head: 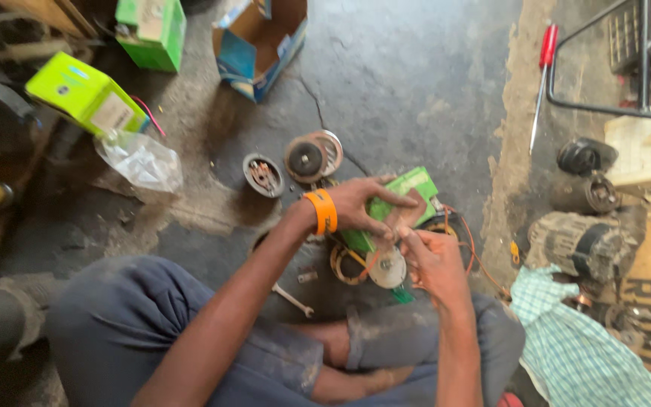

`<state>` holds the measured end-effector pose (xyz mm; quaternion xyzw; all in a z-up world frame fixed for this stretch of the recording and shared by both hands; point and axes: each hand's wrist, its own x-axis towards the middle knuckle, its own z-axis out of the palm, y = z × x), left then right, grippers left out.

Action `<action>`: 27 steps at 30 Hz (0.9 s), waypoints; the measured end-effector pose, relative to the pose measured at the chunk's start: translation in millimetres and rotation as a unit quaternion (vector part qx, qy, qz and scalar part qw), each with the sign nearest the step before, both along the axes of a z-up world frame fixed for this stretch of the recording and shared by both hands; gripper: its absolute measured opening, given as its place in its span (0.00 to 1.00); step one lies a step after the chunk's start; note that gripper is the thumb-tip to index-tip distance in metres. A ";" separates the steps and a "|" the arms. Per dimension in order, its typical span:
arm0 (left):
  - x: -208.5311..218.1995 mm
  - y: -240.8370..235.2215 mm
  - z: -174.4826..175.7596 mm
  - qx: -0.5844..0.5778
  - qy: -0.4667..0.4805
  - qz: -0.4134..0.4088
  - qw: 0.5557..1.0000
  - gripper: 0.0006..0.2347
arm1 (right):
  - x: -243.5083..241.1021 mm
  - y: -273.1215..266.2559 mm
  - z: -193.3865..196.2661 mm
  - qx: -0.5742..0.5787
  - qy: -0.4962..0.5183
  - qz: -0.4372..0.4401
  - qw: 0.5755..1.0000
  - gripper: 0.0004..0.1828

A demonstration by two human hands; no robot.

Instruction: The person sits on the floor and repairs a small electrical component, likely a motor or fan assembly. They use a wrench to tighten a nut on the component and connect wires to a green battery to test the assembly.

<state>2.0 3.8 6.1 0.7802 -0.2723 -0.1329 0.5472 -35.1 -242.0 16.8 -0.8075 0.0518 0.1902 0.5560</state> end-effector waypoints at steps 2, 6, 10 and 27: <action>4.4 7.6 2.5 0.004 0.013 -0.003 1.000 0.32 | 7.1 2.6 -0.5 -0.024 -0.066 -0.047 0.996 0.20; -4.5 0.1 -5.2 -0.010 0.017 -0.029 0.999 0.30 | -2.0 -4.6 3.6 0.000 -0.006 -0.026 1.000 0.20; -0.8 2.8 -3.3 -0.010 0.004 -0.034 0.999 0.31 | 1.4 3.5 7.4 0.057 0.005 -0.027 0.998 0.20; -4.6 -19.2 0.9 0.005 -0.055 0.047 0.997 0.20 | -4.8 -2.4 11.0 0.131 0.091 0.011 0.987 0.19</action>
